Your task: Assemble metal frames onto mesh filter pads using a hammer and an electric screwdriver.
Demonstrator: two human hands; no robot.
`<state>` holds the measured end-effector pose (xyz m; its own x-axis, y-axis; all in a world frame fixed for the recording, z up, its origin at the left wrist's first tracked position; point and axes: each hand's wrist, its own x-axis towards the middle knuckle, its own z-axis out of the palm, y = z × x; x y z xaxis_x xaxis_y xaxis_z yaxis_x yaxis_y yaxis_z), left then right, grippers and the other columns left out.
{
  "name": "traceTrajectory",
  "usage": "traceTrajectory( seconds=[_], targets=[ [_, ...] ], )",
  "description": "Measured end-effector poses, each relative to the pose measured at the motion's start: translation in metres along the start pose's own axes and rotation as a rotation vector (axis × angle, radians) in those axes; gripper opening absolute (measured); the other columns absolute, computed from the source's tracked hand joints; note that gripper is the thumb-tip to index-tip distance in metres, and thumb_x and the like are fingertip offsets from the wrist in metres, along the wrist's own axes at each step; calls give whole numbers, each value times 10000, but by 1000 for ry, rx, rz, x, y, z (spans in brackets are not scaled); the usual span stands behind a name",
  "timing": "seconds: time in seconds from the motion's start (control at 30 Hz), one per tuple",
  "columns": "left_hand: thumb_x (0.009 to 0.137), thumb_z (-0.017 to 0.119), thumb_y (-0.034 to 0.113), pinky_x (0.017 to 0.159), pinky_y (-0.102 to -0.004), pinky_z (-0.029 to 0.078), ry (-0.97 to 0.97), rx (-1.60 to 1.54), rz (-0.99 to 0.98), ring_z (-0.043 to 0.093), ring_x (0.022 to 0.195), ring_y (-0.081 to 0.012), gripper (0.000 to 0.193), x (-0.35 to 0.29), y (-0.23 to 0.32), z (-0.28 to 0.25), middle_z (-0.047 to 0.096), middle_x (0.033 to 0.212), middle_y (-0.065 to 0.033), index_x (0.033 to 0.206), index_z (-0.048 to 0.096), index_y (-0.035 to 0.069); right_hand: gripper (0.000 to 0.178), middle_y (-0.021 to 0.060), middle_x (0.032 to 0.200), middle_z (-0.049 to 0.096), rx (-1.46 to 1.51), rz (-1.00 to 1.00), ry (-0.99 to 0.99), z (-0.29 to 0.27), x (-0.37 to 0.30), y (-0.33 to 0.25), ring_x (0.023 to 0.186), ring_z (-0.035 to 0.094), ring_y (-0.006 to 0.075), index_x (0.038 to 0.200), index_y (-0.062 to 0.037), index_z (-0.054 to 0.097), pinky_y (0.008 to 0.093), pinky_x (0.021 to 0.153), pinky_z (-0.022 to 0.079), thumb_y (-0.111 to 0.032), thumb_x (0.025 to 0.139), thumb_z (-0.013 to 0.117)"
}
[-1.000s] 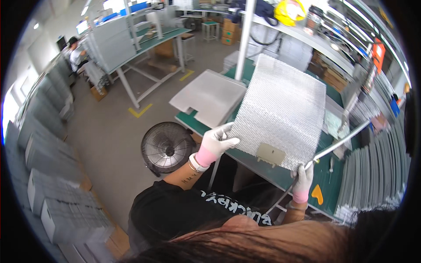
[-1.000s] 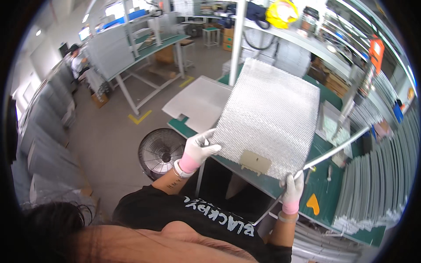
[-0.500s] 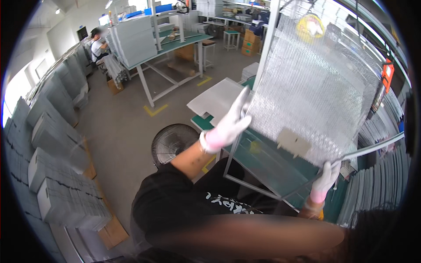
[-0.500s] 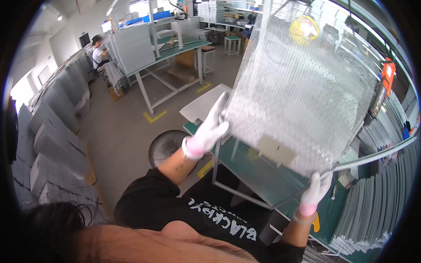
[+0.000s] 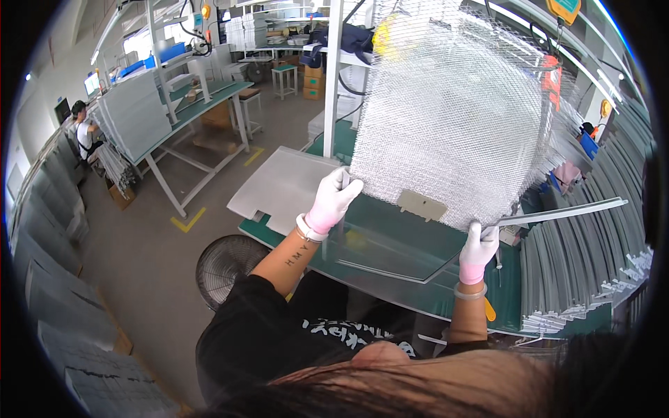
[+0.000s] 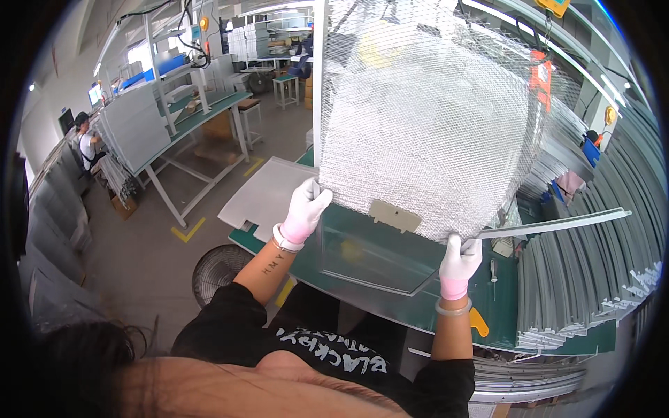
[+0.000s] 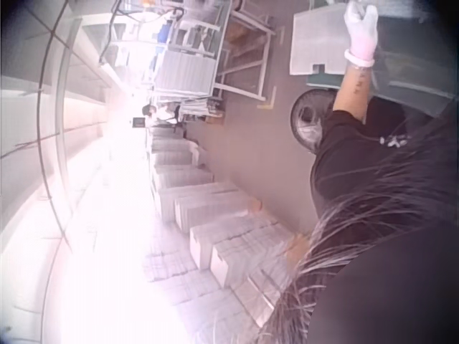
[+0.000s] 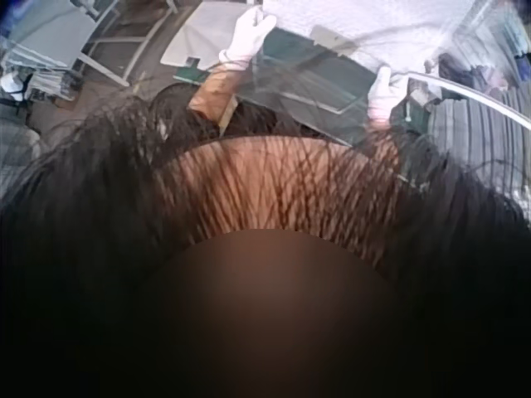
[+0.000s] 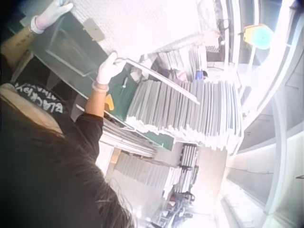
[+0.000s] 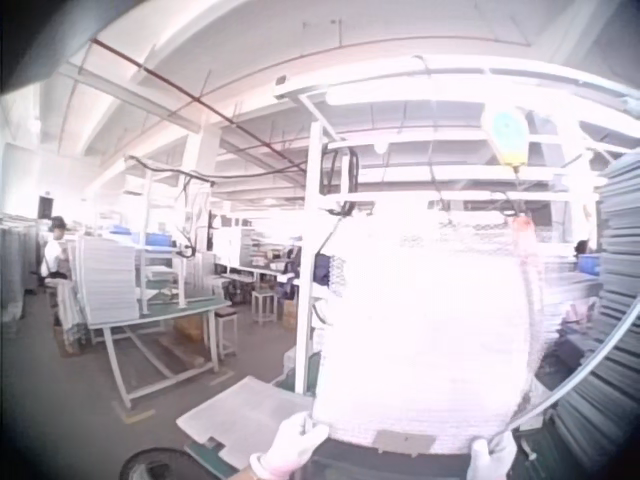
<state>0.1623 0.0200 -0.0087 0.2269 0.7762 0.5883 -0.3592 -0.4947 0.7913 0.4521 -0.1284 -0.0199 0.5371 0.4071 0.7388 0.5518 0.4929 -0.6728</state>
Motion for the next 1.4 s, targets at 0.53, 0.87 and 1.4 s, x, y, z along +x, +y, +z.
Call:
traceTrajectory(
  seconds=[0.53, 0.87, 1.4],
  targets=[
    [930, 580, 123, 891, -287, 426, 3, 147, 254, 531, 991, -139, 374, -45, -12, 2, 572, 1110, -71, 1255, 478, -33, 337, 7, 939, 607, 230, 47, -154, -1, 4, -14, 781, 512, 78, 1224, 50, 523, 221, 717, 437, -29, 897, 544],
    [911, 495, 46, 987, -326, 387, -206, 365, 116, 507, 1121, -207, 456, -56, -23, -18, 503, 1247, -120, 1346, 392, -44, 150, 20, 880, 636, 5, 62, -378, -18, -21, 1, 771, 552, 94, 1043, 8, 599, 264, 728, 466, -58, 910, 577],
    [769, 591, 2, 897, -435, 465, -170, 885, 334, 569, 1046, -403, 676, -54, 22, -18, 557, 1195, -255, 1398, 351, -54, 154, -1, 865, 617, 104, 136, -323, -16, -28, -6, 743, 513, 60, 1062, 10, 568, 240, 698, 445, -57, 923, 563]
  ],
)
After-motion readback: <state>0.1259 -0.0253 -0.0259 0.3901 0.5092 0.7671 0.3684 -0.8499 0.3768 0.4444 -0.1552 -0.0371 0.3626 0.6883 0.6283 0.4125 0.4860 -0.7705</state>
